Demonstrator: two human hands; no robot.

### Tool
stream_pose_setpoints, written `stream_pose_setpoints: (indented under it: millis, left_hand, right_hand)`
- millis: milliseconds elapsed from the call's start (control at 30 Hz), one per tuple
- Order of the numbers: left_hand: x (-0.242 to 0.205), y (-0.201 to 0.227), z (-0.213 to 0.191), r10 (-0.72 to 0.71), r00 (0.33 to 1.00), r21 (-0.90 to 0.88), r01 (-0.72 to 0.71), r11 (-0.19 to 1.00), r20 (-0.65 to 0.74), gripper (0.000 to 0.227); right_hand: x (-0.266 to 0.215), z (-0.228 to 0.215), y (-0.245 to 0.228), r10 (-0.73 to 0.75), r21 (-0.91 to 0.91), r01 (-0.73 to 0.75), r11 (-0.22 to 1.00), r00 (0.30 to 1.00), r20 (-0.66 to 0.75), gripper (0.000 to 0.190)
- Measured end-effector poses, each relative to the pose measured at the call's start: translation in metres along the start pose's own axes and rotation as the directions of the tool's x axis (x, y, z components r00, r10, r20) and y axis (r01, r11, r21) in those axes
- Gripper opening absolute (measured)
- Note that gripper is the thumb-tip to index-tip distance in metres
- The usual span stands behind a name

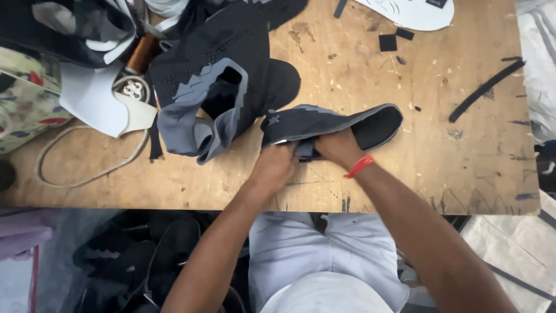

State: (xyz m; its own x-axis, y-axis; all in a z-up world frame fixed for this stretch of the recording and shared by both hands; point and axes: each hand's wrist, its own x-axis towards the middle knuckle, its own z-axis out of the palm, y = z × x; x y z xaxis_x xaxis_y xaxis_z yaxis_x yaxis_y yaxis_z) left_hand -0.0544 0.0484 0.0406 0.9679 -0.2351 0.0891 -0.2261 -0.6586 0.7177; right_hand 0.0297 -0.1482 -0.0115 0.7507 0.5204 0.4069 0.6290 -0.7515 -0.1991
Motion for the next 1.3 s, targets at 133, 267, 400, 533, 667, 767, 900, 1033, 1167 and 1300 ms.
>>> stream_pose_setpoints:
  millis: [133, 267, 400, 533, 667, 767, 900, 1033, 1167, 1300]
  left_hand:
    - [0.0, -0.005, 0.005, -0.07, 0.996, 0.121, 0.062, 0.991, 0.061, 0.032]
    - [0.005, -0.002, -0.002, -0.028, 0.997, -0.028, 0.026, 0.999, -0.075, 0.025]
    - [-0.002, 0.004, 0.0, -0.001, 0.998, -0.006, 0.001, 1.0, -0.071, 0.028]
    - [-0.008, 0.005, 0.014, 0.04, 0.999, 0.29, -0.048, 0.956, 0.033, 0.041]
    - [-0.007, 0.003, 0.028, 0.185, 0.983, 0.535, -0.152, 0.831, -0.008, 0.055]
    - [-0.01, 0.012, 0.026, 0.217, 0.976, 0.593, -0.178, 0.785, 0.007, 0.056]
    - [-0.023, 0.022, 0.012, 0.22, 0.971, 0.533, -0.235, 0.813, 0.093, 0.061]
    - [-0.028, 0.031, 0.011, 0.208, 0.969, 0.42, -0.244, 0.874, 0.131, 0.069]
    - [-0.029, 0.03, 0.017, 0.114, 0.988, 0.393, -0.148, 0.907, 0.108, 0.074]
    - [-0.026, 0.03, 0.017, 0.166, 0.981, 0.414, -0.191, 0.89, 0.096, 0.069]
  right_hand:
    - [0.014, -0.008, 0.009, -0.058, 0.369, -0.002, 0.929, 0.987, 0.152, 0.041]
    - [0.016, -0.002, -0.005, 0.058, 0.224, -0.066, 0.972, 0.997, 0.045, 0.033]
    - [0.018, -0.024, 0.012, -0.095, 0.319, 0.051, 0.946, 0.987, 0.126, 0.036]
    - [0.019, -0.062, -0.002, -0.154, 0.206, 0.091, 0.974, 0.937, 0.313, 0.03]
    - [0.003, -0.069, -0.018, -0.223, -0.075, 0.246, 0.966, 0.946, 0.237, 0.039]
    - [-0.002, -0.063, -0.019, -0.151, -0.108, 0.209, 0.972, 0.906, 0.395, 0.039]
    - [-0.003, -0.087, -0.029, -0.313, -0.233, 0.397, 0.888, 0.892, 0.326, 0.042]
    - [-0.016, -0.08, -0.02, -0.254, -0.105, 0.308, 0.946, 0.9, 0.354, 0.04]
    - [-0.036, -0.103, -0.034, -0.306, 0.221, 0.235, 0.947, 0.872, 0.382, 0.052]
    - [-0.025, -0.114, -0.031, -0.455, 0.214, 0.402, 0.89, 0.811, 0.367, 0.041]
